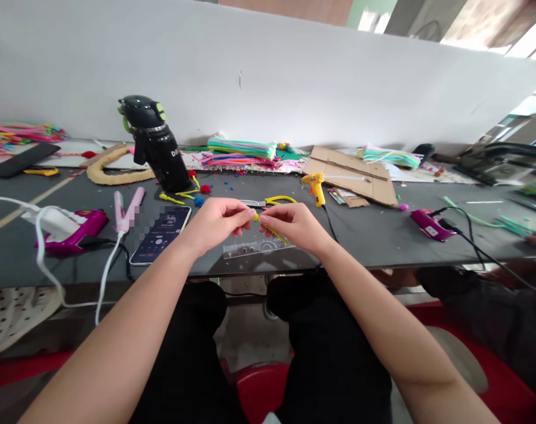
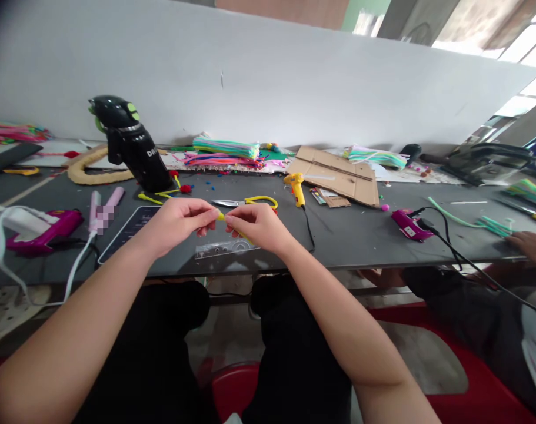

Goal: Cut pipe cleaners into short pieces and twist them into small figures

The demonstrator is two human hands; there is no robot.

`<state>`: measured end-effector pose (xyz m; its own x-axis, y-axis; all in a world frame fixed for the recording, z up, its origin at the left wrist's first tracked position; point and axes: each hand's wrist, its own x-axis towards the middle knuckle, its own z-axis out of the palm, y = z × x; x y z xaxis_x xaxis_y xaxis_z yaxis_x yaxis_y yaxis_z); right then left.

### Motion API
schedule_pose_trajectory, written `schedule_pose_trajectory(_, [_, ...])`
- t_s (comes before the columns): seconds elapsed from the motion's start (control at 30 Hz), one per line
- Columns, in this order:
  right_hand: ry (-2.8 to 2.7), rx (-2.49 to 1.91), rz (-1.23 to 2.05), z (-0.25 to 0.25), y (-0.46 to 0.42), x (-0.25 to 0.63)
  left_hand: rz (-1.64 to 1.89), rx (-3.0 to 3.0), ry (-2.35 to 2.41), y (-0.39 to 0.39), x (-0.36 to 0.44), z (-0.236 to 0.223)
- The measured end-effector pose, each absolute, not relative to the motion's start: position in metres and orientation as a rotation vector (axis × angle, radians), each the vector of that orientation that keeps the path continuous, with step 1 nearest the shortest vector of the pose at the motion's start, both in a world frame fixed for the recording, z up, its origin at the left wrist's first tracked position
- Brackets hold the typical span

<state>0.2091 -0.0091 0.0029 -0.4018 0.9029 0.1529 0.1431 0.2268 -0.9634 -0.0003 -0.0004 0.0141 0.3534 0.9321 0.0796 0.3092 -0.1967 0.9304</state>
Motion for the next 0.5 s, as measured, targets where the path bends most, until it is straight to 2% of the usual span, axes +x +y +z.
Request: schedule_pose_trajectory(0.5, [-1.687, -0.969, 1.312, -0.0043, -0.0053, 0.2082, 0.81, 1.847, 1.14, -0.0022, 0.0029, 0.0129])
